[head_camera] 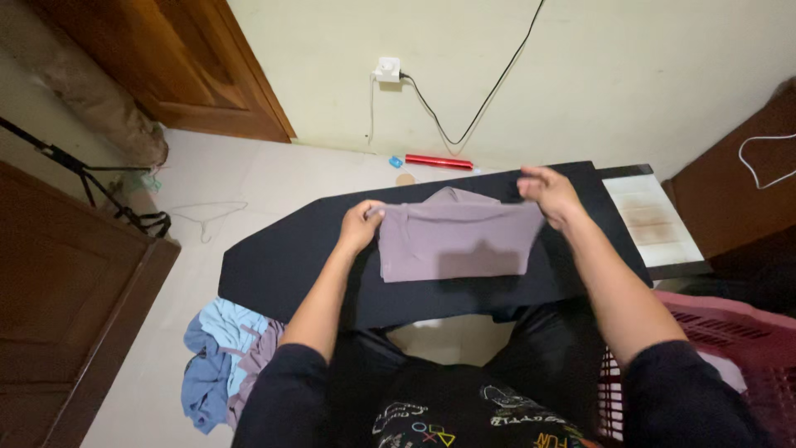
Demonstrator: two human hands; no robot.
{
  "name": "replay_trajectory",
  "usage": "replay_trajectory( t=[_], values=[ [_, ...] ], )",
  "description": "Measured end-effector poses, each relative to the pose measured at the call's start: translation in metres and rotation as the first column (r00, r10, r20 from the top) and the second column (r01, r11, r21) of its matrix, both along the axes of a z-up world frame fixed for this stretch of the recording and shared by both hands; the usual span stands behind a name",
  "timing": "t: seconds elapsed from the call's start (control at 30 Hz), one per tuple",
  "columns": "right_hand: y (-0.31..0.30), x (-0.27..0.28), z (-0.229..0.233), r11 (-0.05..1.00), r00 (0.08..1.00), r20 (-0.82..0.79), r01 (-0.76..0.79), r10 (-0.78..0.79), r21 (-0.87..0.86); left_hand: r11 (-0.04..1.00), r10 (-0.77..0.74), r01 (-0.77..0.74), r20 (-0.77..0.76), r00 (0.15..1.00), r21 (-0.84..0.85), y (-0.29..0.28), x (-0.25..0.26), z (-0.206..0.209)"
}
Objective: The person folds several garments one by one on a black table and places each folded item into a pink laundry basket. The person handles a light purple shirt, a mauve top, a lavender top, and a light blue shirt, smoothing and folding each before stacking them in the basket.
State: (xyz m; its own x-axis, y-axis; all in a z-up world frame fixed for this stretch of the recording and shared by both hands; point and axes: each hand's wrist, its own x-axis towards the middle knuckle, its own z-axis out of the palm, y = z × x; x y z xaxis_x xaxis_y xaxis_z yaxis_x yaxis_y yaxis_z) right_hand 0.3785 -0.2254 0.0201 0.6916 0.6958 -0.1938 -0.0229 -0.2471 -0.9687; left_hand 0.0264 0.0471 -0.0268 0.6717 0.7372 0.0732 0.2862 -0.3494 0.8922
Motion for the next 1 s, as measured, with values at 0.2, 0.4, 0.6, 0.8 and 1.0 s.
replay_trajectory(
  t=[0.2, 0.4, 0.6, 0.8, 1.0],
  values=[
    [0.051, 0.0, -0.053, 0.992, 0.638, 0.77, 0.11, -0.021, -0.064, 0.966, 0.217, -0.146, -0.365, 0.905, 0.211, -0.029, 0.055, -0.012],
    [0.043, -0.083, -0.098, 0.924, 0.523, 0.813, 0.114, 0.257, -0.366, 0.858, -0.027, 0.26, -0.466, 0.884, 0.443, -0.096, 0.062, -0.03],
    [0.032, -0.08, -0.125, 0.95, 0.485, 0.873, 0.243, 0.056, -0.196, 0.856, 0.158, 0.099, -0.437, 0.885, 0.508, -0.076, 0.045, -0.041],
    [0.016, -0.09, -0.109, 0.911, 0.527, 0.837, 0.402, -0.151, -0.089, 0.884, 0.392, -0.308, -0.198, 0.898, 0.35, -0.08, 0.008, -0.05],
    [0.01, -0.115, -0.071, 0.787, 0.748, 0.662, 0.385, 0.04, -0.483, 0.92, 0.385, -0.363, -0.176, 0.906, 0.148, -0.083, 0.002, -0.066]
  ],
)
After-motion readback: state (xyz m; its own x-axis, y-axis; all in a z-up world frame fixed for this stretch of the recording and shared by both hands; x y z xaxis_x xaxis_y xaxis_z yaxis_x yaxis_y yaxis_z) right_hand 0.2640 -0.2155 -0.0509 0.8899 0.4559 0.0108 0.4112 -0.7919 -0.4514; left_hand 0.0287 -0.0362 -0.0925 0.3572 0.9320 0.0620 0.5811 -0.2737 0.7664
